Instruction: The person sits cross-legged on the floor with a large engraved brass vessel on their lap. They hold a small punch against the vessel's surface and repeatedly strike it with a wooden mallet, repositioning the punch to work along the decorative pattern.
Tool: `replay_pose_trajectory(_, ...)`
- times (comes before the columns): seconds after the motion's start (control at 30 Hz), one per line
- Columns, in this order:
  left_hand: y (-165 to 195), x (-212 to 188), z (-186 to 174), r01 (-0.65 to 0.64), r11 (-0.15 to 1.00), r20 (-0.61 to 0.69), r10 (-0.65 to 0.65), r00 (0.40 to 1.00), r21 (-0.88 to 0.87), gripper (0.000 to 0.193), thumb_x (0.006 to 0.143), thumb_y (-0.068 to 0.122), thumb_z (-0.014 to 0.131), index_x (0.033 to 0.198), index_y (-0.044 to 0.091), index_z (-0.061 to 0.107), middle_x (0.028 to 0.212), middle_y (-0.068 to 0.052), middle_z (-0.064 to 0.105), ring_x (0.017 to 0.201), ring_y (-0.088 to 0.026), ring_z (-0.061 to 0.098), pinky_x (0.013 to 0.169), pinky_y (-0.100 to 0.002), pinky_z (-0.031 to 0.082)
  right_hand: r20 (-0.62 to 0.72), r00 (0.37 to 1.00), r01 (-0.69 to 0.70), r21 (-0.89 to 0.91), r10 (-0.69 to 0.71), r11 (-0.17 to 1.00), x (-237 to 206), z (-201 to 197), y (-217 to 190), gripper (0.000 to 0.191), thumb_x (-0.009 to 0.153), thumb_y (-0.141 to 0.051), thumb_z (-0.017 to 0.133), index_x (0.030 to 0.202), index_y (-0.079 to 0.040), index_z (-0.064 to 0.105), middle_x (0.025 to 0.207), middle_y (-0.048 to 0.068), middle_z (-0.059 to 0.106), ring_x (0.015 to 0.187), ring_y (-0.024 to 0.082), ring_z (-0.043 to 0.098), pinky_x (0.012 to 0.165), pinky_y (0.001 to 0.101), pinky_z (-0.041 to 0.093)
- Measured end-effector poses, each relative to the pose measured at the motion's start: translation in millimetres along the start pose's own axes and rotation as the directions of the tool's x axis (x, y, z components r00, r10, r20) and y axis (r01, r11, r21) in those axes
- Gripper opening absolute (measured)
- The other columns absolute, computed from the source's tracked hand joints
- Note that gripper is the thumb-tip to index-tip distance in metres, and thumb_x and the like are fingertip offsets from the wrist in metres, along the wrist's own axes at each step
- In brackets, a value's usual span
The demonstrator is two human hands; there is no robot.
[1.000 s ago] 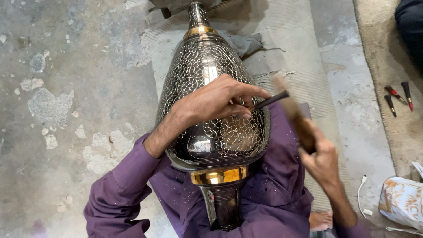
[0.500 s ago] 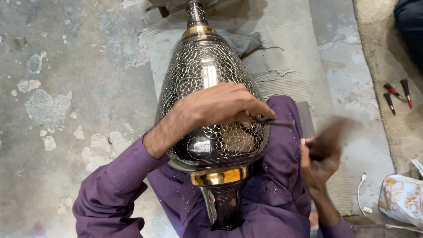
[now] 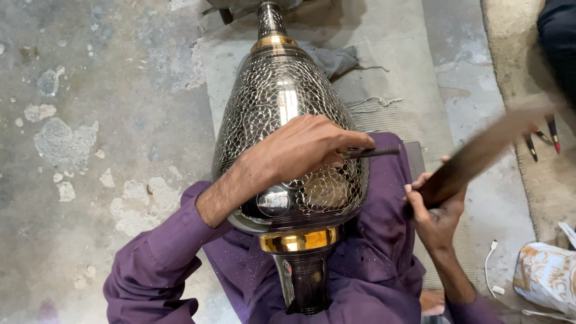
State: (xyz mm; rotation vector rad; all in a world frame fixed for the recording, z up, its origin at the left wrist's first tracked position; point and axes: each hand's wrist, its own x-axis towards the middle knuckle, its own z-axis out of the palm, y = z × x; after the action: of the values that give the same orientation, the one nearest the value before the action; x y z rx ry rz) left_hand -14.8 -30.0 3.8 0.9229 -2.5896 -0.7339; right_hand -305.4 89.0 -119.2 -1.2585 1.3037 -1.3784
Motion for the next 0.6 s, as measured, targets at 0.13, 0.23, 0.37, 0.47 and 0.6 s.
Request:
replay_pose_trajectory(0.13, 2.5, -5.9, 2.3, 0.195, 0.98, 0.081, -0.191, 0.978, -0.038, 0.053, 0.089, 0.007, 0.068, 0.14, 0.02, 0.061, 0.087, 0.0, 0.077, 0.06, -0.003, 0.059, 0.049, -0.023, 0.052, 0.166, 0.986, 0.106, -0.507, -0.024, 0.856, 25.6, -15.9, -8.4, 0.056, 0.089, 0.014, 0.069, 0.14, 0.0, 0.051, 0.104, 0.012, 0.068, 0.088, 0.018, 0.069, 0.079, 0.0341, 0.061)
replay_pose_trajectory(0.23, 8.2, -10.4, 0.6, 0.257, 0.966, 0.055, -0.256, 0.965, -0.011, 0.05, 0.093, 0.007, 0.067, 0.141, 0.02, 0.059, 0.081, -0.001, 0.077, 0.054, -0.006, 0.055, 0.045, -0.025, 0.048, 0.217, 0.973, 0.122, -0.226, -0.072, 0.966, 47.8, -20.8, -14.0, 0.042, 0.096, 0.012, 0.069, 0.132, 0.001, 0.051, 0.107, 0.01, 0.066, 0.101, 0.017, 0.068, 0.089, 0.0314, 0.063)
replay_pose_trajectory(0.37, 13.4, -12.3, -1.5, 0.329, 0.939, 0.014, -0.33, 0.944, -0.101, 0.043, 0.097, 0.011, 0.066, 0.139, 0.018, 0.058, 0.084, -0.003, 0.078, 0.046, -0.008, 0.056, 0.038, -0.027, 0.045, 0.344, 0.929, 0.302, -0.489, -0.138, 0.818, 76.4, -24.6, -37.0, 0.056, 0.087, 0.01, 0.074, 0.139, 0.002, 0.055, 0.114, 0.016, 0.07, 0.098, 0.023, 0.071, 0.086, 0.0354, 0.064)
replay_pose_trajectory(0.47, 14.4, -16.6, -3.4, 0.378, 0.906, -0.067, -0.396, 0.916, -0.192, 0.043, 0.096, 0.012, 0.067, 0.137, 0.015, 0.058, 0.089, -0.006, 0.079, 0.051, -0.008, 0.065, 0.041, -0.026, 0.055, 0.283, 0.958, 0.131, -0.261, -0.054, 0.956, 90.4, -15.9, -56.5, 0.062, 0.088, 0.003, 0.074, 0.143, -0.005, 0.047, 0.107, 0.01, 0.069, 0.091, 0.018, 0.071, 0.078, 0.0315, 0.063)
replay_pose_trajectory(0.6, 20.2, -23.9, -2.1, 0.367, 0.894, -0.152, -0.412, 0.898, -0.257, 0.047, 0.092, 0.012, 0.07, 0.137, 0.011, 0.056, 0.096, -0.008, 0.08, 0.063, -0.012, 0.076, 0.057, -0.029, 0.065, 0.501, 0.864, 0.451, -0.718, -0.057, 0.53, 114.3, -12.7, -81.0, 0.063, 0.086, 0.004, 0.076, 0.145, -0.01, 0.058, 0.113, 0.019, 0.074, 0.083, 0.028, 0.076, 0.074, 0.0381, 0.065)
